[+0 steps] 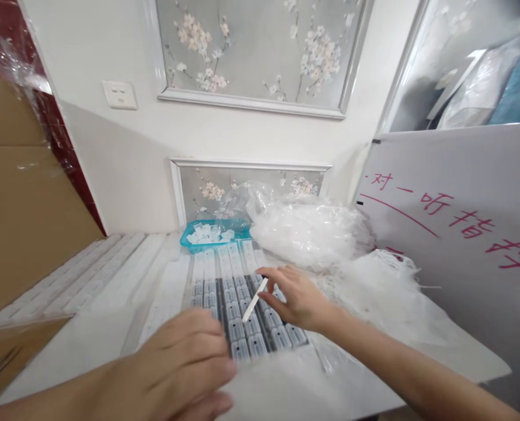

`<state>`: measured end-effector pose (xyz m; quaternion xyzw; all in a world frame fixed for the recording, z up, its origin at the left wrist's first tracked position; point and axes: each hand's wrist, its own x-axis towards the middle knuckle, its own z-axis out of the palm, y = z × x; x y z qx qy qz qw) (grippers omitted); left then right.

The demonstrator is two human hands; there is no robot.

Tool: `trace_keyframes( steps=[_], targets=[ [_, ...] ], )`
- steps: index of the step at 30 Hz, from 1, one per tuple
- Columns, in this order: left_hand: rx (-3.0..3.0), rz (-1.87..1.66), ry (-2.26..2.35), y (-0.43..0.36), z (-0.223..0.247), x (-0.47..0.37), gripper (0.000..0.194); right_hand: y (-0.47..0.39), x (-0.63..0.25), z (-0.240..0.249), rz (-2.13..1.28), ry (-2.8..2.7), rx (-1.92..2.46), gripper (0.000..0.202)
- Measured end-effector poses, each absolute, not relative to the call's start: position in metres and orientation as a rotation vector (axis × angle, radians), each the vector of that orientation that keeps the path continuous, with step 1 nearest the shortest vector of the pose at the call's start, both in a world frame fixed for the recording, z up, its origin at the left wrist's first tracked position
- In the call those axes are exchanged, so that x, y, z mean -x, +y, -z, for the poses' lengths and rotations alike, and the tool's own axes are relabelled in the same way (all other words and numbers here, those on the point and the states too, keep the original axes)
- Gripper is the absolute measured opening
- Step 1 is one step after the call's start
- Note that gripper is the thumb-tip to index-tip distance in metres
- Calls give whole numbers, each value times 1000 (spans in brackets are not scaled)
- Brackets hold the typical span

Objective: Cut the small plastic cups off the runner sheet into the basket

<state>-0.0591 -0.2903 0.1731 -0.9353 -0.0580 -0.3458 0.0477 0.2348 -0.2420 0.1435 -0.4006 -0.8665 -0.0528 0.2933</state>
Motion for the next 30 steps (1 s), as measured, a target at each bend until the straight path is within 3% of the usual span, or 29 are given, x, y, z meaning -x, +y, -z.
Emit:
trace_keyframes(
  steps=[3,6,9,12,16,21,26,30],
  targets=[
    [2924,558,-15,-250,-124,35,21,-196,-221,-92,75,-2542,1602,49],
    [2943,406,86,-216,-63,33,35,-168,-216,-58,73,-2670,1711,31],
    [3074,413,-139,-199,-33,41,47,-161,-220,-48,34,-2629,1680,21],
    [3123,485,-267,-195,-38,38,49,-167,-234,-49,-57,-2405,1677,18],
    [3132,536,-176,-199,-55,7,43,-197,-265,-52,-480,-1628,1499,48],
    [3150,575,-89,-204,-49,-57,36,-262,-298,-36,-916,-904,1282,62],
    [3279,480,-297,-196,-38,-106,36,-319,-300,-5,-778,-944,1492,33],
    [3422,484,-348,-185,-32,-119,31,-330,-291,-3,-751,-1022,1508,27]
  ],
)
